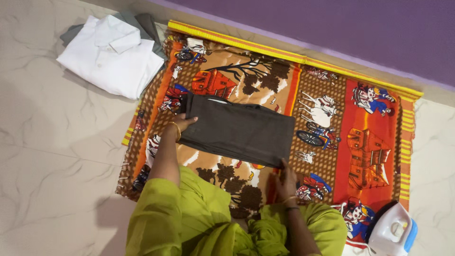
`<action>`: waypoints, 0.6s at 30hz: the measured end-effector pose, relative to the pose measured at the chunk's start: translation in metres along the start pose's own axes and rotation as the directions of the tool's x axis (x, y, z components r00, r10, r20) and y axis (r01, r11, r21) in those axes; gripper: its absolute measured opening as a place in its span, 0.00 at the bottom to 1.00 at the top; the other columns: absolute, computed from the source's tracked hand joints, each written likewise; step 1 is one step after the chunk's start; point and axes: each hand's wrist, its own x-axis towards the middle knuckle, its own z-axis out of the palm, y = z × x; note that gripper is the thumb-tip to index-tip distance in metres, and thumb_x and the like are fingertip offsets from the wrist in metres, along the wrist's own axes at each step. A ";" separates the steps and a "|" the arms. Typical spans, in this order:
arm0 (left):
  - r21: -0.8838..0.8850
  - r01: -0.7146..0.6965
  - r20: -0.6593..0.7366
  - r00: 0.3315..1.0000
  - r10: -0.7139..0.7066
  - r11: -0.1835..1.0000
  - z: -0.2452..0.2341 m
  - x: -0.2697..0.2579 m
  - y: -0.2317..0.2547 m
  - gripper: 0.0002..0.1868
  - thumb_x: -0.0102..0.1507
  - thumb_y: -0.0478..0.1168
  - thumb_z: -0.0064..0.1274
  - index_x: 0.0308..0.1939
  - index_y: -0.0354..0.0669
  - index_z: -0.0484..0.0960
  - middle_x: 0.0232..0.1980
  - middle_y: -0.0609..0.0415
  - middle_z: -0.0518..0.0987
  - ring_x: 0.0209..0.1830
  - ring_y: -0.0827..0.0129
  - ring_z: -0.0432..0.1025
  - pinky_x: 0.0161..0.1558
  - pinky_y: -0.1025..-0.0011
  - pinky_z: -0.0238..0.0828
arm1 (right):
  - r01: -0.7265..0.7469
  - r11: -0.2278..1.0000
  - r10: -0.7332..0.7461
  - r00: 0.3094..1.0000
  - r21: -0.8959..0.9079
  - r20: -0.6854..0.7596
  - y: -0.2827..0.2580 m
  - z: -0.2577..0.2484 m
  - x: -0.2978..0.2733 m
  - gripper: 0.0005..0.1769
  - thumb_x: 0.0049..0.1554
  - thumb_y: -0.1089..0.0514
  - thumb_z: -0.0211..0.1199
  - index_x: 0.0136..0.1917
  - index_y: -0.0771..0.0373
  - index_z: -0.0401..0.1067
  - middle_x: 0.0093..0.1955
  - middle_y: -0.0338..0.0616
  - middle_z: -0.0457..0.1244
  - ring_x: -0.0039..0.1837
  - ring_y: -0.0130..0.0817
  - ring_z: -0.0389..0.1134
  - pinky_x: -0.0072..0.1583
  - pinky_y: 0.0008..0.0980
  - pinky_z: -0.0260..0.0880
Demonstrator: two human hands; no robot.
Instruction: The person irons a pair of dark trousers and a white shirt on a patterned mat laid on the floor. They smooth and fold the trousers, iron each section, then unfold and iron a white shirt, smoothing and folding it as well.
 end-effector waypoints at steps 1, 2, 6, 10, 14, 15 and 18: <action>-0.068 -0.015 0.056 0.998 0.018 0.998 -0.005 -0.005 -0.001 0.39 0.57 0.58 0.63 0.64 0.35 0.78 0.62 0.42 0.82 0.60 0.54 0.77 0.63 0.58 0.70 | -0.059 0.998 0.060 0.998 0.012 -0.026 0.015 0.004 0.000 0.38 0.57 0.57 0.68 0.77 0.61 0.58 0.73 0.59 0.60 0.72 0.51 0.62 0.70 0.44 0.64; 0.039 0.025 -0.029 0.999 -0.024 0.999 -0.010 -0.009 -0.002 0.37 0.57 0.58 0.63 0.64 0.36 0.80 0.61 0.42 0.83 0.59 0.54 0.78 0.63 0.58 0.72 | -0.118 0.993 0.119 0.992 0.026 -0.051 0.025 0.010 -0.003 0.38 0.59 0.56 0.69 0.77 0.63 0.58 0.73 0.62 0.59 0.72 0.52 0.61 0.70 0.44 0.63; 0.288 0.048 -0.303 0.952 0.043 0.956 -0.018 -0.024 -0.007 0.43 0.52 0.57 0.67 0.68 0.45 0.77 0.61 0.45 0.83 0.59 0.54 0.78 0.62 0.58 0.73 | -0.198 0.885 0.279 0.950 0.421 -0.140 0.048 0.027 0.029 0.40 0.59 0.53 0.65 0.79 0.66 0.54 0.73 0.60 0.57 0.71 0.46 0.62 0.68 0.39 0.65; 0.445 0.305 -0.367 0.920 -0.140 0.842 -0.014 -0.024 -0.006 0.74 0.42 0.69 0.80 0.76 0.34 0.53 0.72 0.35 0.64 0.69 0.46 0.62 0.62 0.52 0.65 | -0.408 0.838 0.454 0.890 0.363 -0.048 0.050 0.032 0.069 0.42 0.57 0.48 0.68 0.78 0.64 0.58 0.65 0.56 0.65 0.64 0.45 0.68 0.64 0.39 0.69; 0.380 0.409 -0.278 0.906 -0.319 0.830 -0.011 -0.015 -0.004 0.70 0.41 0.71 0.73 0.75 0.36 0.61 0.74 0.41 0.69 0.71 0.53 0.68 0.66 0.54 0.69 | -0.407 0.806 0.428 0.902 0.430 0.052 0.047 0.032 0.095 0.44 0.54 0.45 0.72 0.74 0.70 0.59 0.62 0.56 0.67 0.62 0.46 0.70 0.62 0.40 0.70; 0.336 0.424 -0.235 0.902 -0.361 0.841 -0.009 -0.015 -0.003 0.68 0.41 0.70 0.72 0.75 0.35 0.64 0.74 0.41 0.72 0.70 0.53 0.72 0.66 0.54 0.71 | -0.410 0.842 0.427 0.904 0.350 0.030 0.048 0.033 0.097 0.42 0.54 0.45 0.73 0.72 0.70 0.62 0.62 0.57 0.68 0.62 0.47 0.70 0.62 0.41 0.70; 0.056 0.320 -0.006 0.948 -0.320 0.946 -0.005 -0.017 0.000 0.62 0.44 0.63 0.73 0.74 0.36 0.65 0.72 0.43 0.73 0.69 0.53 0.70 0.66 0.55 0.67 | -0.461 0.835 0.474 0.880 0.301 0.032 0.049 0.041 0.106 0.39 0.54 0.47 0.75 0.70 0.70 0.66 0.63 0.58 0.68 0.62 0.47 0.70 0.62 0.42 0.71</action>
